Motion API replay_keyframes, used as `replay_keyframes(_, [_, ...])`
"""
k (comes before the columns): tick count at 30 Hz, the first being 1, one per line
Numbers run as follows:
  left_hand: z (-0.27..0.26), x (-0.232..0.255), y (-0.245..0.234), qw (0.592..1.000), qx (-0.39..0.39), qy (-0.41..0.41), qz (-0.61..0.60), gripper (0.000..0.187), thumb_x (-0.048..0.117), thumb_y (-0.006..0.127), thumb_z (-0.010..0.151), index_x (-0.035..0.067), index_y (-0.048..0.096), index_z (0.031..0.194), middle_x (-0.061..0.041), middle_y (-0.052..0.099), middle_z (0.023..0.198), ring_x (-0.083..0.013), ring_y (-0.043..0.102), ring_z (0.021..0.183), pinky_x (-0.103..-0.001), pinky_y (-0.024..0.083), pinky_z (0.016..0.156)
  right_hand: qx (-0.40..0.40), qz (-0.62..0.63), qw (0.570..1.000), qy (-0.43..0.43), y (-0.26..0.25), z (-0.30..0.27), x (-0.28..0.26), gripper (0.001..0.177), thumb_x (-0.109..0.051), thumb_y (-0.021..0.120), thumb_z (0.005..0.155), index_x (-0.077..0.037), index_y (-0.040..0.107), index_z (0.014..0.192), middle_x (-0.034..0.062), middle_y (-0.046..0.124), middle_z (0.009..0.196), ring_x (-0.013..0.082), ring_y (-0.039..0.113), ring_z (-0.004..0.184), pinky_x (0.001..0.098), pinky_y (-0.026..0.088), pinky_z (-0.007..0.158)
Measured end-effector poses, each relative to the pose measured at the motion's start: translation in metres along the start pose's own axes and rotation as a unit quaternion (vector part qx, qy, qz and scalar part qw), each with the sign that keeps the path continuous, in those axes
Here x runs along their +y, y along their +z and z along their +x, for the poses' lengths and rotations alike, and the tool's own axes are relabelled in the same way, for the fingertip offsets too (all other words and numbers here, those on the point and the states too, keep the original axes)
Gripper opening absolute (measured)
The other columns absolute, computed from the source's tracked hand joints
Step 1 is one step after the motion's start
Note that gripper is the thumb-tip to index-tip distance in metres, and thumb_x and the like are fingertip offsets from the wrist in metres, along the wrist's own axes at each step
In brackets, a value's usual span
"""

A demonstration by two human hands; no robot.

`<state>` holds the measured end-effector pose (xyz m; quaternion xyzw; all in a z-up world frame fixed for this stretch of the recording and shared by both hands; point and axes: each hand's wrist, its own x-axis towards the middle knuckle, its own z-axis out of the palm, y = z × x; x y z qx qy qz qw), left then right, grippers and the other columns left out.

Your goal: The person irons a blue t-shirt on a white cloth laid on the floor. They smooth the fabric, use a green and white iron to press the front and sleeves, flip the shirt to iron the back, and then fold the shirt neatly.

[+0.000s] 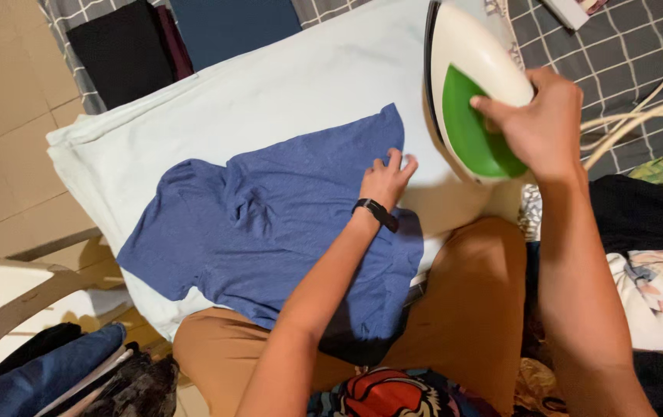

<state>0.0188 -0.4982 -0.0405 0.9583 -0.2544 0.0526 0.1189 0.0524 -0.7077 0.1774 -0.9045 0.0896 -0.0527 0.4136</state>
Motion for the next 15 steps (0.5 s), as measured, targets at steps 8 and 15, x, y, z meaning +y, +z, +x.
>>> replay_keyframes(8, [0.010,-0.008,-0.011,0.930,0.042,-0.001,-0.365,0.034,-0.010,0.050,0.082,0.006,0.051,0.112,-0.017,0.051,0.120,-0.0385,0.065,0.098,-0.045,0.056,0.082,-0.029,-0.032,0.992,0.120,-0.012,-0.012,-0.006,0.037,-0.020,0.087,0.084,0.007,0.073,0.103,0.0162,0.073,0.077,0.0185,0.072,0.066,0.0334,0.056,0.062])
replay_keyframes(15, [0.019,-0.012,-0.028,0.871,0.049,-0.090,-0.481,0.045,-0.014,0.044,0.088,0.013,0.057,0.122,-0.011,0.061,0.125,-0.0322,0.073,0.089,-0.042,0.061,0.085,-0.043,-0.056,0.989,0.131,-0.013,-0.016,0.010,0.042,-0.020,0.085,0.082,0.006,0.072,0.112,0.0188,0.074,0.084,0.0225,0.073,0.073,0.0362,0.056,0.067])
